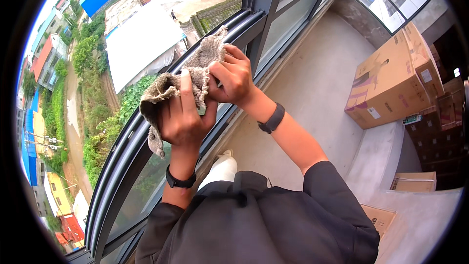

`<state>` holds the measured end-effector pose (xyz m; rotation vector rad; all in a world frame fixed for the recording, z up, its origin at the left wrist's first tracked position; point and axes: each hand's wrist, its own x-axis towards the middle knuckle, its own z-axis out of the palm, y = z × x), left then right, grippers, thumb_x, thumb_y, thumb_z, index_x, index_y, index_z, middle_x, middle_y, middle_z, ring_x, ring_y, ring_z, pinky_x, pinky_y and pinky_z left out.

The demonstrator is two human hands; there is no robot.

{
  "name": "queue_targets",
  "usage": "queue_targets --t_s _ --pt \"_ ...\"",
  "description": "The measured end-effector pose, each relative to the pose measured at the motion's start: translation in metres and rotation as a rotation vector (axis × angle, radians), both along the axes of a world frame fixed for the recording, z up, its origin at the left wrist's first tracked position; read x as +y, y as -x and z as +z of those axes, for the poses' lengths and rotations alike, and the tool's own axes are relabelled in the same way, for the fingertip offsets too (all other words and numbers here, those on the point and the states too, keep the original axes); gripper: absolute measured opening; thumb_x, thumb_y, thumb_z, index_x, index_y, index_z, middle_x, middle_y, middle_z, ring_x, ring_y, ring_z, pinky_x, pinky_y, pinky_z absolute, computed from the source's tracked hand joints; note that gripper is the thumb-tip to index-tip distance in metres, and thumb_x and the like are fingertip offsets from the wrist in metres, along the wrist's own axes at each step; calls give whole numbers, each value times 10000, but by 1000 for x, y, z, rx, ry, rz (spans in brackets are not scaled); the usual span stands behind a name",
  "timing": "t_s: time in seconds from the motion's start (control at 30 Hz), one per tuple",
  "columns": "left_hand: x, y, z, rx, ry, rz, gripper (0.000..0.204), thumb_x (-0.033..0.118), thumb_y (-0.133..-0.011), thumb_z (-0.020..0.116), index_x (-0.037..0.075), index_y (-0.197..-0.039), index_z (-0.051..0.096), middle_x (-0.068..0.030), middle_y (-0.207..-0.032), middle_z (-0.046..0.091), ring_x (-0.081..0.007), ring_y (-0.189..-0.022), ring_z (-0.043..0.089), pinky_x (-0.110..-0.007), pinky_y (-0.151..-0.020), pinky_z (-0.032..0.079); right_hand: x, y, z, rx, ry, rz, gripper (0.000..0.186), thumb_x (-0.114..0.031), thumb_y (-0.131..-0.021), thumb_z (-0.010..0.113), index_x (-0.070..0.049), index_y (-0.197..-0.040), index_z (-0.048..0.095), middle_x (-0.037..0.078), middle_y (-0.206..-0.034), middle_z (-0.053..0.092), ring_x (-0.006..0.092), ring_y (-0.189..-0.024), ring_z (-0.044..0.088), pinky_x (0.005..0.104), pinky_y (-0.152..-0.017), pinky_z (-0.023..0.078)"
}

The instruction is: The person is cleaning the tracks and frames of large hallway windows with a cloth.

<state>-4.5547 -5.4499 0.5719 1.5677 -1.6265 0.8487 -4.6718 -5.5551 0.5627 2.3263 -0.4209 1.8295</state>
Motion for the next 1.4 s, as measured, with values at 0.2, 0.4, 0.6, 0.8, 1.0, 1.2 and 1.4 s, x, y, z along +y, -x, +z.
queue_targets --t_s 0.2,0.4,0.6,0.8,1.0,1.2,1.4 --pt "-59 48 -2 -33 -90 -43 574 275 -770 670 58 -1299 615 -70 -751 591 -239 -605 564 -327 -605 499 -59 56 -9 160 106 -277 129 -186 -810 629 -76 -766 577 85 -787 674 243 -754 663 426 -889 414" --pt "-124 92 0 -189 95 -73 397 103 -834 564 19 -1212 650 -47 -750 601 -141 -617 561 -285 -658 508 -118 113 -30 175 236 -560 181 -249 -888 619 -78 -830 606 117 -923 720 224 -829 669 416 -894 384" --pt "-130 91 -7 -152 19 -111 330 144 -843 564 1 -1134 627 -147 -932 688 -242 -878 688 -365 -838 550 -125 99 -36 82 150 -438 164 -245 -901 620 -89 -851 628 95 -929 732 205 -845 667 379 -926 359" --pt "-128 97 -19 42 103 -160 348 210 -767 575 7 -1048 596 -207 -1029 661 -322 -948 669 -412 -845 527 -119 95 -29 77 123 -328 205 -286 -831 709 -86 -873 697 14 -806 715 243 -818 687 427 -936 385" --pt "-61 56 -19 104 193 -53 409 316 -822 609 6 -1085 648 -169 -929 662 -313 -839 673 -425 -858 530 -55 50 -15 113 -131 141 292 -301 -819 701 -15 -875 685 76 -785 701 228 -732 642 398 -975 335" --pt "37 -20 -18 135 283 111 402 310 -805 595 14 -1061 687 -192 -850 691 -358 -810 693 -459 -889 518 43 -27 9 417 -192 315 301 -155 -838 581 66 -1041 602 162 -732 631 335 -722 604 459 -1036 360" --pt "147 -128 -26 31 385 261 382 333 -763 569 76 -1024 679 -143 -856 681 -349 -865 676 -512 -959 448 151 -134 18 427 -79 498 261 -118 -802 613 53 -998 607 149 -692 593 308 -718 612 459 -982 434"
